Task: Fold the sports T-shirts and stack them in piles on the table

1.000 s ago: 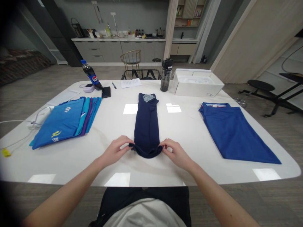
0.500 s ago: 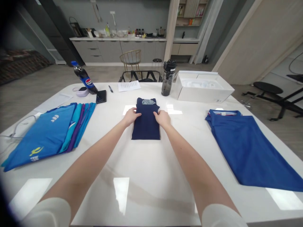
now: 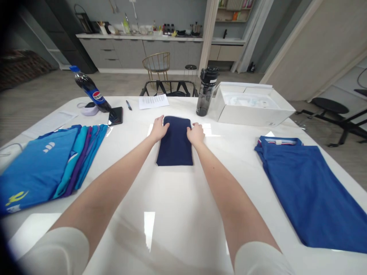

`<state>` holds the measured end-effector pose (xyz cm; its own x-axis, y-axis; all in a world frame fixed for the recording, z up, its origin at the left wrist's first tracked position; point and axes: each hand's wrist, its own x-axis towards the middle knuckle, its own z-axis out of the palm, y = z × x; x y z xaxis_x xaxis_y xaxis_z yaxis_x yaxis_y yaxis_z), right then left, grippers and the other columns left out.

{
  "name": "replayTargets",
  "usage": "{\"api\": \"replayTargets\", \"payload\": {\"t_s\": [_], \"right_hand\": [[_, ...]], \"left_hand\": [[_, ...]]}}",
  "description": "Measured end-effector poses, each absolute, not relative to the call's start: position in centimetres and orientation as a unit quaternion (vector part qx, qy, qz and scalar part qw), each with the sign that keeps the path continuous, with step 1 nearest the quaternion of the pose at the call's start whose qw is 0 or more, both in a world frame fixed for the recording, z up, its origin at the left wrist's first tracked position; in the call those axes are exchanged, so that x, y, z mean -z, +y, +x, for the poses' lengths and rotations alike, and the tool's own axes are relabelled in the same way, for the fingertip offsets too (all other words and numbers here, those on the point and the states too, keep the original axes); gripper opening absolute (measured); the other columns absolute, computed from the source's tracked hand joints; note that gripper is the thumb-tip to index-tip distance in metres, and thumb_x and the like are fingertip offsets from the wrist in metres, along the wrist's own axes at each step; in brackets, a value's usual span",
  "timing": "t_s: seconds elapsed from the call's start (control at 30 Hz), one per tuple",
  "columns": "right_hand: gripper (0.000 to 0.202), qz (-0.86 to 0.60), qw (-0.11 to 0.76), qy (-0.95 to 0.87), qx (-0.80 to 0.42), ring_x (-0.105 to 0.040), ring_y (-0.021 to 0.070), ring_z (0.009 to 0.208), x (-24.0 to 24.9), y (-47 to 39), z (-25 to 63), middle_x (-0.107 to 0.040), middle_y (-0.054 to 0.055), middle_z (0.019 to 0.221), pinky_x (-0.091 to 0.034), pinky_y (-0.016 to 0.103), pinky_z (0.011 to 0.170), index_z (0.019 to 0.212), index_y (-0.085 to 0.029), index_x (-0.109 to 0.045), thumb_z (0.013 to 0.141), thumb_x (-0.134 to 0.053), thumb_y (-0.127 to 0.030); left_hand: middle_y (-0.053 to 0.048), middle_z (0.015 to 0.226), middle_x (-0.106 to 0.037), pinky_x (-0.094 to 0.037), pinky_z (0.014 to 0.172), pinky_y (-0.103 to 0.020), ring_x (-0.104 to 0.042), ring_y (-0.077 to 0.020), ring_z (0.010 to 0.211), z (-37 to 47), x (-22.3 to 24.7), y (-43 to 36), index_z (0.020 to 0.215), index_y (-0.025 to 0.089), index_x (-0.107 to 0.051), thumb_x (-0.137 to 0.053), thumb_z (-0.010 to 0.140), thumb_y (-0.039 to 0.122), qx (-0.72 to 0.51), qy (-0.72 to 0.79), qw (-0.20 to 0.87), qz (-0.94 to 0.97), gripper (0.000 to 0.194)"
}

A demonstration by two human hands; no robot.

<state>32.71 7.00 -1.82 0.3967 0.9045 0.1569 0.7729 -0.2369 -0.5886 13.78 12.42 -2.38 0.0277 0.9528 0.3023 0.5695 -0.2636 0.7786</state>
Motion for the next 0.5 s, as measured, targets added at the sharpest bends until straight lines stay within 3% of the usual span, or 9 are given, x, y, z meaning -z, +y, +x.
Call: {"api": "replayTargets", "payload": {"t_s": [0.1,0.2,0.3,0.5], "right_hand": [[0.045,-0.746,0.283,-0.602,-0.025,-0.05,0.0345,0.129,2.7,5.7,31.1,-0.053,0.02,0.143,-0.044,0.051,0.103,0.141,-0.017,-0.053,0.097,-0.049,-0.026],[0.048,-0.678,0.246,-0.693,-0.016,-0.036,0.0311,0.145,3.5,4.2,29.6,-0.043,0.013,0.159,-0.031,0.057,0.116,0.149,-0.023,-0.048,0.103,-0.035,-0.027],[0.053,-0.674,0.174,-0.715,-0.063,-0.026,0.029,0.153,4.6,3.6,28.7,-0.037,0.007,0.165,-0.021,0.061,0.121,0.157,-0.025,-0.041,0.107,-0.024,-0.034],[0.058,-0.691,0.127,-0.707,-0.077,-0.019,0.0257,0.156,5.1,3.4,28.7,-0.027,0.004,0.169,-0.017,0.058,0.124,0.163,-0.024,-0.03,0.108,-0.016,-0.038]], "left_hand": [[-0.021,0.158,-0.042,-0.03,0.123,-0.048,-0.037,-0.031,0.149,14.4,3.5,10.1,0.149,0.01,-0.047,-0.05,0.094,0.013,-0.356,0.547,0.128,0.747,0.055],[-0.02,0.158,-0.043,-0.03,0.124,-0.049,-0.038,-0.0295,0.149,15.4,4.3,7.0,0.151,0.009,-0.046,-0.037,0.101,0.019,-0.267,0.527,0.099,0.801,0.052],[-0.014,0.162,-0.041,-0.026,0.125,-0.053,-0.033,-0.0279,0.152,16.1,5.1,5.0,0.154,0.014,-0.045,-0.03,0.105,0.027,-0.197,0.551,0.099,0.805,0.053],[-0.006,0.167,-0.033,-0.021,0.127,-0.051,-0.026,-0.0226,0.156,16.2,5.4,4.3,0.159,0.022,-0.038,-0.023,0.107,0.035,-0.16,0.574,0.097,0.797,0.056]]}}
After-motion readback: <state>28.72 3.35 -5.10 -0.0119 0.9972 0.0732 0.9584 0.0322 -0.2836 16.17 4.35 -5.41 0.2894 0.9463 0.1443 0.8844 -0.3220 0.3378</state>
